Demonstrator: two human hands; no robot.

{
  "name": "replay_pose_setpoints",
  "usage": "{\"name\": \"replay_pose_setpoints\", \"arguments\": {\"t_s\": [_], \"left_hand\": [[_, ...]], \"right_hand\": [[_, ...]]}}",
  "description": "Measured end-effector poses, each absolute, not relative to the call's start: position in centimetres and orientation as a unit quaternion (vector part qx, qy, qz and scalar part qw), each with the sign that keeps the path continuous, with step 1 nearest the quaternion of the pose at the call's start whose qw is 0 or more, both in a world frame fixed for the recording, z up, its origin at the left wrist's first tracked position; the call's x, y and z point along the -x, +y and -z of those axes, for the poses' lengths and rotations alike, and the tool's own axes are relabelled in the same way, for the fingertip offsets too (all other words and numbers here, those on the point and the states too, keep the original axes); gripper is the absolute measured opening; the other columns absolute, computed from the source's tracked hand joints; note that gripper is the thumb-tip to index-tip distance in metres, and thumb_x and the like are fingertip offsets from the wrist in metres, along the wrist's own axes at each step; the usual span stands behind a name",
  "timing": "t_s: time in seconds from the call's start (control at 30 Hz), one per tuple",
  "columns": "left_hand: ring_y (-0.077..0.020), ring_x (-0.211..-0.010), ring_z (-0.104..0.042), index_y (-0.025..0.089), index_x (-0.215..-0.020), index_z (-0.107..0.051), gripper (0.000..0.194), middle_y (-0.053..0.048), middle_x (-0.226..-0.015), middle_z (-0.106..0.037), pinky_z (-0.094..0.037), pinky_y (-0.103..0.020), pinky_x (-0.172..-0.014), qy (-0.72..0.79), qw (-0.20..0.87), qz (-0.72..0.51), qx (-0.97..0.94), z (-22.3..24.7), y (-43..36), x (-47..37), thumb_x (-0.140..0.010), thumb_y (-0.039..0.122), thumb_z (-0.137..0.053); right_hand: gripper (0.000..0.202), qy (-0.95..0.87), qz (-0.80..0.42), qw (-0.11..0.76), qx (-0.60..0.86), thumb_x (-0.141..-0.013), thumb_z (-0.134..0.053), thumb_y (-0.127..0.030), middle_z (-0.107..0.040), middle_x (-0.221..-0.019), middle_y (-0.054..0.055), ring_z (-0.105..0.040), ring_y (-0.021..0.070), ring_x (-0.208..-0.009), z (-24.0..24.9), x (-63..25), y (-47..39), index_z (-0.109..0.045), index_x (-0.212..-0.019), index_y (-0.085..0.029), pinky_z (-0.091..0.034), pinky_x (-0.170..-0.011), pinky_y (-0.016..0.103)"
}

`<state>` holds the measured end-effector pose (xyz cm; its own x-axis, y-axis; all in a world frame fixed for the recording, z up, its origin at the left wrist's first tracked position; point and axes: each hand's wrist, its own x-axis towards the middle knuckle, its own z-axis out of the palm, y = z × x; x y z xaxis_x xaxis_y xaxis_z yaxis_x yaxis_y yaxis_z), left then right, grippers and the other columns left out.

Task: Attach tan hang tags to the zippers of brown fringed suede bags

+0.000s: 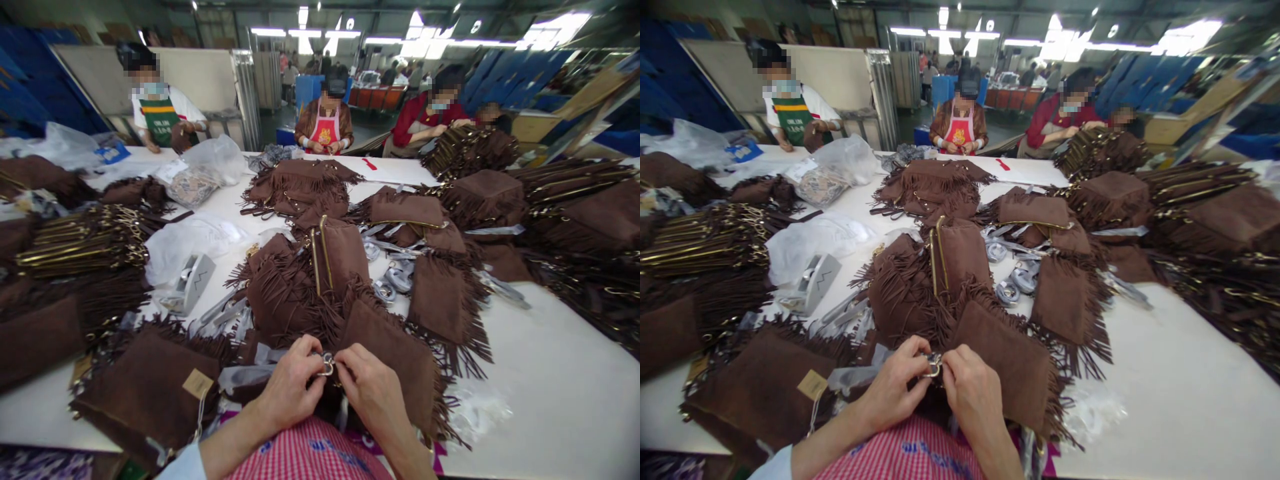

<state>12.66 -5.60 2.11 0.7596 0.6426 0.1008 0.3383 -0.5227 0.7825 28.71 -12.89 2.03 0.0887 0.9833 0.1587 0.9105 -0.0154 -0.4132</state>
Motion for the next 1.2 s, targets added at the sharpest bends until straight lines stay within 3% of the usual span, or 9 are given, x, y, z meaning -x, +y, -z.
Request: {"name": "replay_pose_setpoints", "arguments": {"t_s": [0.2,0.37,0.53,0.7,0.87,0.97,1.1,1.2], "left_hand": [[-0.0191,-0.091,-0.051,0.017,-0.077,-0.059,0.014,-0.007,-0.096,-0.053,-0.044,-0.031,-0.08,0.284,0.389,-0.196,-0.854,-2.2,-5.6,-12.6,-0.083,0.009,-0.049],[-0.0185,-0.087,-0.05,0.016,-0.073,-0.058,0.016,-0.007,-0.09,-0.054,-0.042,-0.03,-0.076,0.27,0.377,-0.192,-0.865,-2.1,-5.9,-12.5,-0.084,0.01,-0.049],[-0.0181,-0.087,-0.052,0.016,-0.075,-0.058,0.011,-0.006,-0.087,-0.056,-0.04,-0.029,-0.076,0.279,0.431,-0.198,-0.835,-2.4,-6.0,-12.4,-0.081,0.01,-0.052],[-0.0137,-0.072,-0.053,0.016,-0.091,-0.059,0.013,0.0,-0.077,-0.058,-0.04,-0.025,-0.068,0.368,0.586,-0.171,-0.701,-1.1,-5.1,-12.6,-0.085,0.019,-0.048],[-0.0105,-0.058,-0.046,0.015,-0.086,-0.061,0.015,0.004,-0.067,-0.053,-0.034,-0.021,-0.054,0.389,0.671,-0.098,-0.624,0.9,-4.6,-13.2,-0.079,0.018,-0.048],[-0.0101,-0.059,-0.046,0.015,-0.087,-0.059,0.015,0.005,-0.066,-0.052,-0.034,-0.02,-0.054,0.399,0.675,-0.118,-0.61,0.9,-4.9,-13.2,-0.075,0.016,-0.049],[-0.0099,-0.061,-0.047,0.016,-0.094,-0.058,0.024,0.006,-0.066,-0.053,-0.033,-0.02,-0.056,0.38,0.635,-0.133,-0.66,0.4,-5.3,-12.8,-0.071,0.013,-0.054],[-0.0099,-0.057,-0.046,0.015,-0.091,-0.06,0.023,0.006,-0.063,-0.053,-0.031,-0.02,-0.052,0.376,0.687,-0.086,-0.616,0.7,-5.3,-12.8,-0.068,0.016,-0.057]], "right_hand": [[0.02,-0.666,-0.098,0.194,0.713,-0.091,-0.048,-0.015,-0.064,-0.075,0.002,-0.063,0.017,-0.069,-2.0,-28.5,-13.0,-0.063,-0.079,-0.023,-0.038,-0.059,0.026],[0.025,-0.694,-0.142,0.198,0.677,-0.092,-0.048,-0.014,-0.066,-0.083,0.003,-0.065,0.0174,-0.074,-2.4,-29.0,-12.5,-0.066,-0.106,-0.024,-0.043,-0.063,0.025],[0.022,-0.742,-0.185,0.155,0.626,-0.094,-0.048,-0.014,-0.063,-0.08,0.002,-0.062,0.0161,-0.074,-2.6,-30.1,-12.0,-0.066,-0.087,-0.022,-0.045,-0.064,0.022],[0.023,-0.744,-0.179,0.192,0.615,-0.095,-0.043,-0.013,-0.061,-0.082,0.003,-0.061,0.0151,-0.075,-1.4,-30.3,-12.3,-0.063,-0.088,-0.021,-0.044,-0.065,0.022],[0.023,-0.754,-0.178,0.189,0.603,-0.097,-0.041,-0.016,-0.06,-0.084,0.003,-0.06,0.0152,-0.078,0.1,-30.3,-12.9,-0.063,-0.092,-0.022,-0.044,-0.067,0.022],[0.021,-0.77,-0.169,0.169,0.592,-0.096,-0.044,-0.016,-0.06,-0.083,0.003,-0.06,0.0159,-0.076,0.1,-30.5,-13.0,-0.063,-0.098,-0.023,-0.043,-0.065,0.023],[0.018,-0.784,-0.178,0.166,0.572,-0.094,-0.047,-0.014,-0.059,-0.082,0.002,-0.058,0.0165,-0.075,-0.3,-30.7,-13.2,-0.061,-0.087,-0.022,-0.042,-0.064,0.025],[0.017,-0.783,-0.167,0.203,0.564,-0.094,-0.045,-0.015,-0.06,-0.083,0.003,-0.058,0.0172,-0.077,0.0,-30.7,-13.7,-0.06,-0.09,-0.022,-0.042,-0.065,0.026]]}}
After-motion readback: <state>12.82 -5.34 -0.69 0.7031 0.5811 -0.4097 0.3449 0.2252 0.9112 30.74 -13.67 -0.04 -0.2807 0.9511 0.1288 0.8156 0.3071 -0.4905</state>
